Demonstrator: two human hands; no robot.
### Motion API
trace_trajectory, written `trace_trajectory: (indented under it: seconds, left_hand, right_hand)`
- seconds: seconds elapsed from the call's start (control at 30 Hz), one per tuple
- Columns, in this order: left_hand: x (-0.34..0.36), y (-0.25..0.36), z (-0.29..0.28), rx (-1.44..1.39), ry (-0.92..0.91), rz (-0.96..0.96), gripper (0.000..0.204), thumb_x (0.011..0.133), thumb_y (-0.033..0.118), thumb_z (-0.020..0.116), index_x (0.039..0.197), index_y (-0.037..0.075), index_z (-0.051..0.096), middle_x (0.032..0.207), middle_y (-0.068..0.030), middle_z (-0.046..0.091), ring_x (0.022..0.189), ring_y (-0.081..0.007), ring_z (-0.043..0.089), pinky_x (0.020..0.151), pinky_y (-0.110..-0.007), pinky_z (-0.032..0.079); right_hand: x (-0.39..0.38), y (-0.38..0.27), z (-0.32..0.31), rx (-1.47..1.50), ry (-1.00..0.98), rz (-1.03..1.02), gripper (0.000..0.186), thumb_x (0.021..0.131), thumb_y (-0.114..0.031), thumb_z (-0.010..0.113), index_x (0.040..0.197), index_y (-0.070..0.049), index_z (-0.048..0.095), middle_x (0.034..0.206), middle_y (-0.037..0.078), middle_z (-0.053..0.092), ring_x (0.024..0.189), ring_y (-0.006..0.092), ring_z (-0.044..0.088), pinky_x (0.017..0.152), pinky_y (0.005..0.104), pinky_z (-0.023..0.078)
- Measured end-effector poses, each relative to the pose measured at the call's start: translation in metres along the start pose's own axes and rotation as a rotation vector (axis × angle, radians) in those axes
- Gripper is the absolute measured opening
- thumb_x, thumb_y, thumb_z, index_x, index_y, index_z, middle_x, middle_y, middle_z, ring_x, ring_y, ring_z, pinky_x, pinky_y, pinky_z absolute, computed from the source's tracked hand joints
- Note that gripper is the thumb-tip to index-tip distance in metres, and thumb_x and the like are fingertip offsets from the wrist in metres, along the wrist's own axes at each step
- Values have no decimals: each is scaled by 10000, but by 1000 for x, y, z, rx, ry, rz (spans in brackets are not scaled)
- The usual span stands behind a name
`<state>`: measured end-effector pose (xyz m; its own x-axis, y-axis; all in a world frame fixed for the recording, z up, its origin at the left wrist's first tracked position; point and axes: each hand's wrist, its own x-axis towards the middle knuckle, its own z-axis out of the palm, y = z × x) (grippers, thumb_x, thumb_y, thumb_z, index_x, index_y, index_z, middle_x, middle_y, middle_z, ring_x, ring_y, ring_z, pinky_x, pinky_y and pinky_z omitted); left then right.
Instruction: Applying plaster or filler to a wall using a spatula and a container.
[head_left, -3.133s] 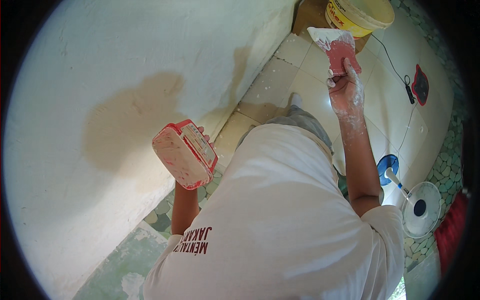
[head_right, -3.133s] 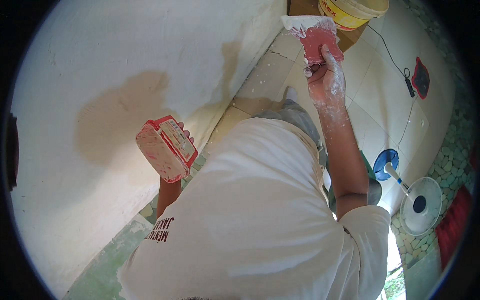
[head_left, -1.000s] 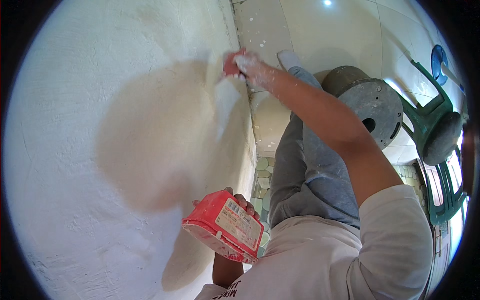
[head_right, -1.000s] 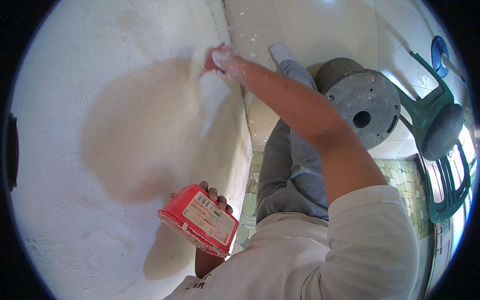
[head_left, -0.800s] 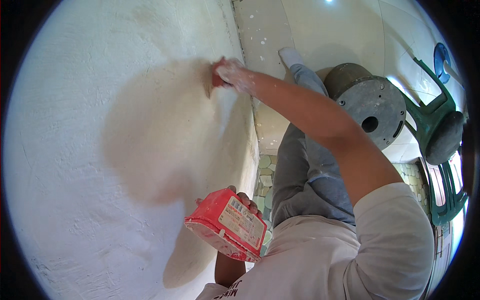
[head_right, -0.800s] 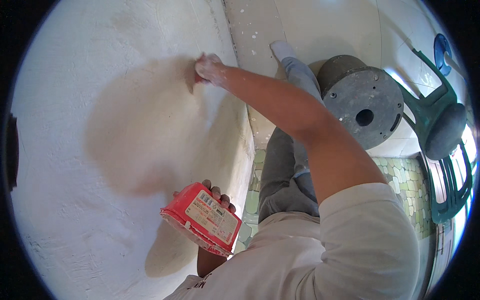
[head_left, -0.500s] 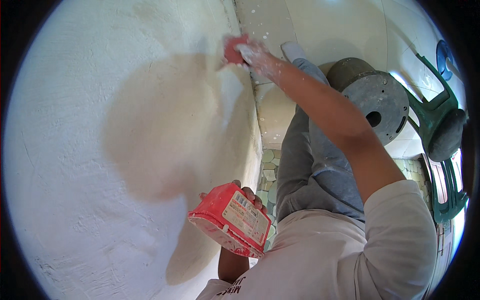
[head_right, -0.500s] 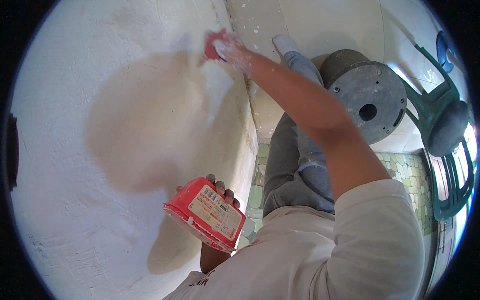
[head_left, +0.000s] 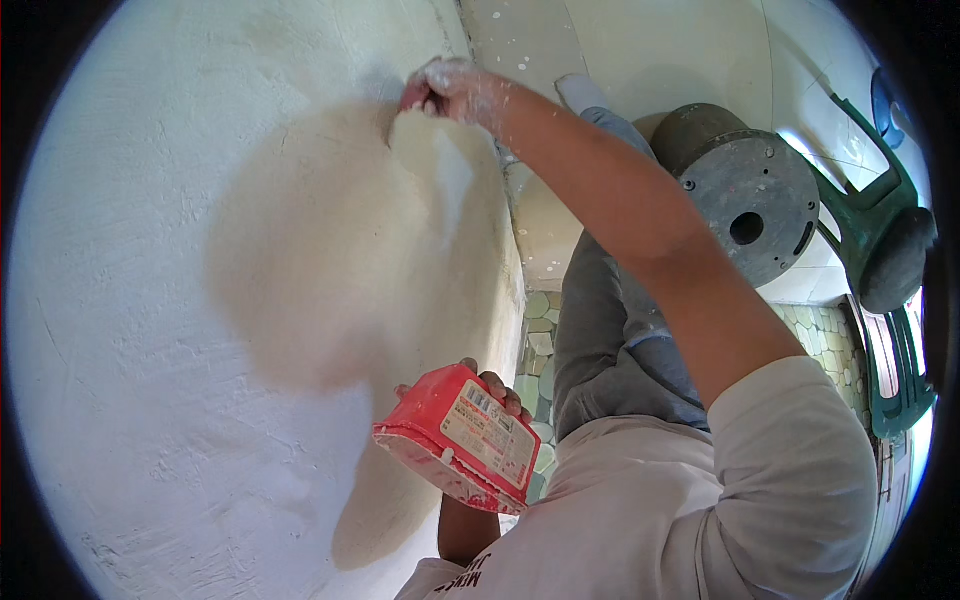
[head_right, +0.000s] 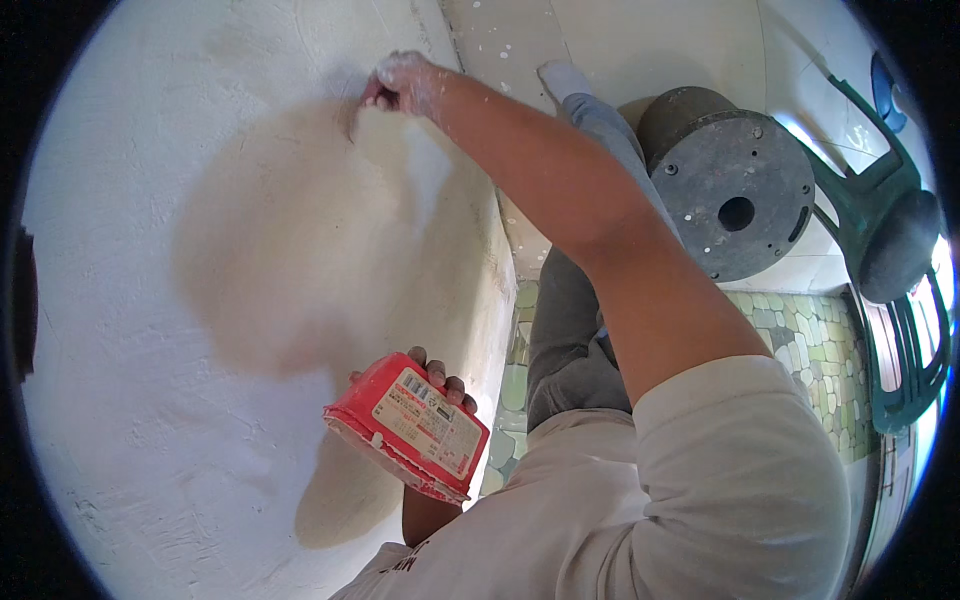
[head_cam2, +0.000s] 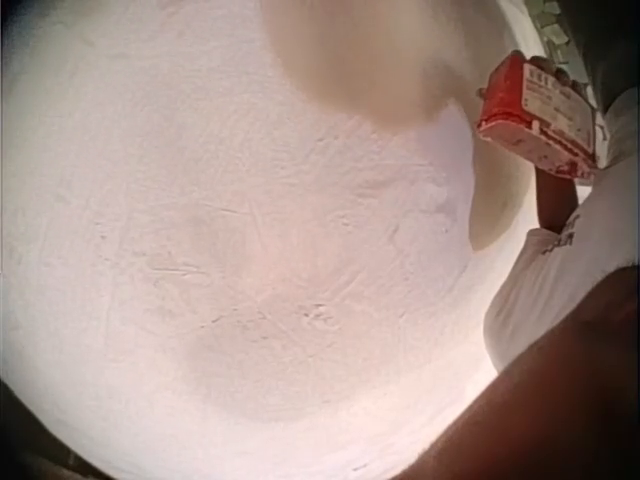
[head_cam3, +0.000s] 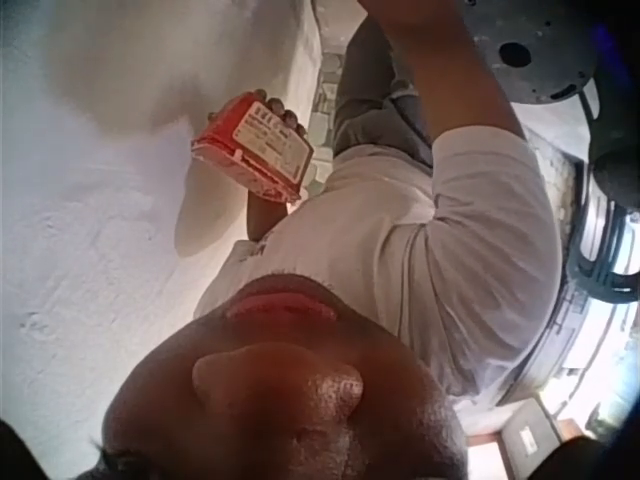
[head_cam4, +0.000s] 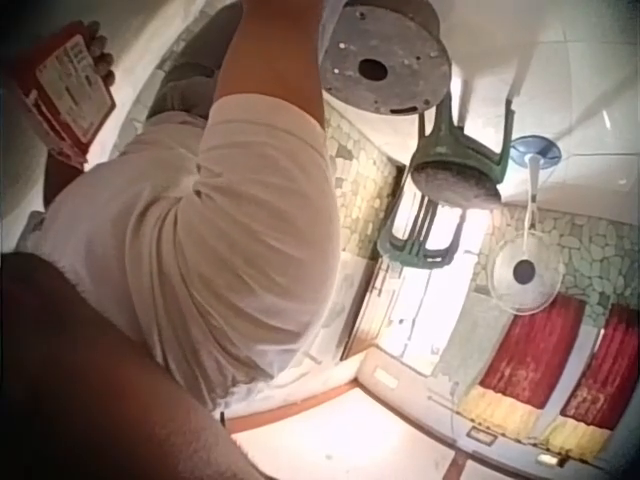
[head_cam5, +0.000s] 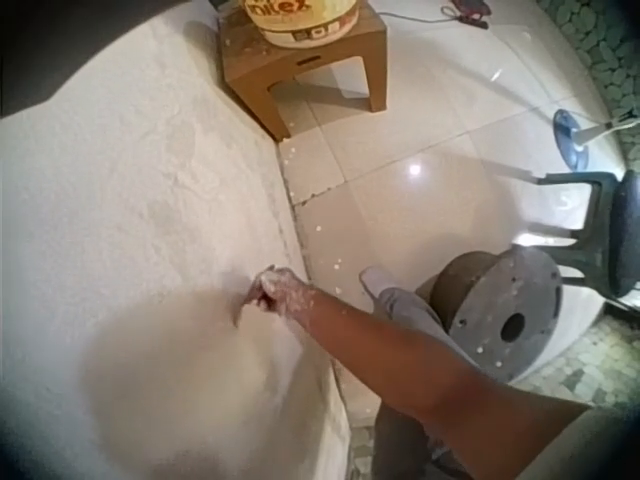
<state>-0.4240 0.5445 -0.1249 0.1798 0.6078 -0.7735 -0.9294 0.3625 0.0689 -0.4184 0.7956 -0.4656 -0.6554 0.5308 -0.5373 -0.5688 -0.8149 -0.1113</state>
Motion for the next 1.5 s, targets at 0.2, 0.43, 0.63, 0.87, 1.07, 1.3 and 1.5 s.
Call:
trace_trajectory:
  seconds: [0.2, 0.43, 0.63, 0.87, 1.07, 1.3, 1.5]
  left_hand:
    - [-2, 0, 3, 22, 5, 13, 693, 884, 650, 346, 1188, 38, 464, 1079, -209, 574, 1009, -351, 582, 883, -475, 471]
    - [0, 0, 3, 13, 1, 4, 717, 873, 667, 347, 1193, 36, 461, 1078, -209, 574, 1008, -355, 579, 869, -474, 475]
    - [1, -3, 14, -15, 23, 10, 722, 871, 672, 348, 1191, 34, 460, 1081, -210, 571, 1009, -359, 576, 861, -479, 475]
    - [3, -4, 16, -78, 4, 29, 697, 883, 651, 353, 1187, 32, 460, 1085, -210, 570, 1010, -361, 575, 859, -476, 476]
    - [0, -1, 12, -64, 89, 18, 715, 882, 655, 352, 1206, 26, 455, 1084, -211, 568, 1015, -358, 572, 874, -470, 471]
    - [1, -4, 19, -85, 53, 7, 710, 875, 658, 367, 1192, 31, 467, 1074, -207, 567, 1014, -357, 569, 871, -469, 471]
    - [8, -4, 23, -88, 23, -10, 704, 878, 651, 371, 1193, 29, 465, 1071, -209, 568, 1005, -355, 570, 865, -467, 470]
  right_hand:
    - [-43, -33, 3, -24, 283, 21, 136, 829, -55, 526, 753, -16, 632, 718, 123, 629, 508, 161, 572, 368, 264, 421]
    - [-55, 38, 21, -448, 500, 58, 178, 810, -205, 601, 691, -76, 633, 623, 53, 609, 446, 148, 528, 324, 252, 348]
    - [-29, -15, 81, -310, 353, -147, 343, 869, -296, 554, 624, -61, 604, 594, 69, 614, 471, 191, 586, 416, 309, 455]
    - [-50, -30, 47, -669, 512, -347, 418, 938, -316, 395, 781, -3, 623, 635, 141, 620, 546, 183, 624, 514, 364, 510]
    - [-52, 47, 45, -1341, 587, -488, 295, 895, -231, 409, 1045, -55, 593, 973, 201, 627, 858, 344, 616, 710, 485, 483]
    - [-92, 71, 60, -1004, 296, -681, 188, 868, -146, 473, 945, -19, 589, 785, 207, 607, 758, 406, 578, 671, 483, 450]
    - [-103, 53, 16, -1180, 494, -534, 244, 882, -135, 473, 1078, -43, 586, 827, 188, 627, 796, 390, 587, 698, 449, 462]
